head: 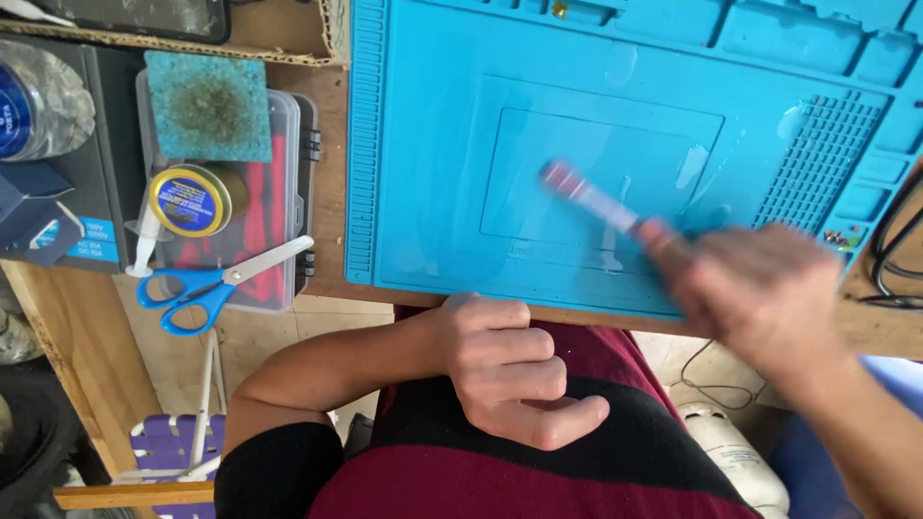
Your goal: Cleaning a blue silicone repair mat using a toothbrush and a sponge to remove debris.
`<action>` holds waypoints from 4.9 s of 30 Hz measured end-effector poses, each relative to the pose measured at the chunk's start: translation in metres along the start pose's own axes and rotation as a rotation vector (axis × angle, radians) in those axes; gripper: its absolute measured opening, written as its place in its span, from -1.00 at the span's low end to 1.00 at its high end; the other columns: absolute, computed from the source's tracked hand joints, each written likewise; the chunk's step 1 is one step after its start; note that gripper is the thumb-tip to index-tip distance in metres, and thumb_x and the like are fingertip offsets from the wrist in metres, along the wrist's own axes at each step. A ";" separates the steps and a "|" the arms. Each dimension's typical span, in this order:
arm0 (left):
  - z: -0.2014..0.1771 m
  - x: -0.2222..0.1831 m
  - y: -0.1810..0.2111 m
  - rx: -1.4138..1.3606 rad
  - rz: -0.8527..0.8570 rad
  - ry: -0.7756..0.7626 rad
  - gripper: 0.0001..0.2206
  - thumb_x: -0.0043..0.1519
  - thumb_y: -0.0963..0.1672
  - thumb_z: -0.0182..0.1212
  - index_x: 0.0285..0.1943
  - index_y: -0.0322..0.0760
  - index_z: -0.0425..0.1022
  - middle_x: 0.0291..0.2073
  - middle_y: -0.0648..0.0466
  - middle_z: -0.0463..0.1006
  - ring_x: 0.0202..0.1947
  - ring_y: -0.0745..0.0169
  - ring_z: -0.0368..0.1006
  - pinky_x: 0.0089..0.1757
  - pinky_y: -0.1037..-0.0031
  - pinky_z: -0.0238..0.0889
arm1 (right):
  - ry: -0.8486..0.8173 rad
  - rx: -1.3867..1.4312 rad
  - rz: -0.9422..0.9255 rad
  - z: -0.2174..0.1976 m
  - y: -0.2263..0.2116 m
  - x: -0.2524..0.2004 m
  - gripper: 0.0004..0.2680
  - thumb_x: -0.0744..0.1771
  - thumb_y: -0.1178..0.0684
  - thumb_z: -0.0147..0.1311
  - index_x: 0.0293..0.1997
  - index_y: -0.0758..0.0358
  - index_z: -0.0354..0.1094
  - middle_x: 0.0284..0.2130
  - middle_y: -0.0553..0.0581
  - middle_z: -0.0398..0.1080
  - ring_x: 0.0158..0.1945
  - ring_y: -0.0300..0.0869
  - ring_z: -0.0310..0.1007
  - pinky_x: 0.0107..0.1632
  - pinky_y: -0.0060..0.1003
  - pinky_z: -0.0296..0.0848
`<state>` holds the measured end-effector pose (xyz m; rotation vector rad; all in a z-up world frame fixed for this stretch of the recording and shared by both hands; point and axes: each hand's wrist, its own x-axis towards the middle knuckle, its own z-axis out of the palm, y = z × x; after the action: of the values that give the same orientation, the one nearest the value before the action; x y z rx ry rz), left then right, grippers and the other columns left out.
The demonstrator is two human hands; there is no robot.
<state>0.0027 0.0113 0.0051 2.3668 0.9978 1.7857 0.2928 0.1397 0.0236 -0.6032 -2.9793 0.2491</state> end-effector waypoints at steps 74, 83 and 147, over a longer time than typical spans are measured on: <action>-0.014 0.001 -0.040 -0.359 -0.512 0.497 -0.81 0.54 -0.06 0.36 -0.04 -0.20 0.49 -0.50 0.16 0.46 -0.59 0.41 0.39 -0.37 0.50 0.12 | 0.159 -0.035 -0.054 0.009 -0.034 0.042 -0.72 0.58 0.08 0.19 0.53 -0.23 0.54 -0.51 -0.12 0.27 -0.43 -0.19 0.22 -0.28 -0.20 0.10; -0.026 0.004 -0.036 -0.412 -0.561 0.586 -0.80 0.54 -0.03 0.39 -0.04 -0.16 0.53 -0.50 0.18 0.48 -0.58 0.41 0.38 -0.31 0.48 0.12 | 0.122 -0.223 0.121 0.017 -0.031 0.114 -0.61 0.59 0.04 0.13 0.71 -0.30 0.43 -0.45 -0.17 0.30 -0.39 -0.13 0.33 -0.21 -0.12 0.16; 0.080 0.043 -0.013 -0.563 -0.522 0.046 -0.87 0.56 -0.07 0.25 -0.01 -0.14 0.50 -0.52 0.22 0.49 -0.61 0.36 0.27 -0.35 0.36 0.07 | 0.187 -0.101 0.586 -0.005 -0.013 -0.167 -0.85 0.58 0.05 0.44 0.34 -0.11 0.74 -0.49 -0.20 0.44 -0.44 -0.21 0.32 -0.10 -0.11 0.02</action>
<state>0.0723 0.0714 0.0089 1.5674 0.8583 1.6355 0.4414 0.0628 0.0215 -1.4158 -2.5772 0.0714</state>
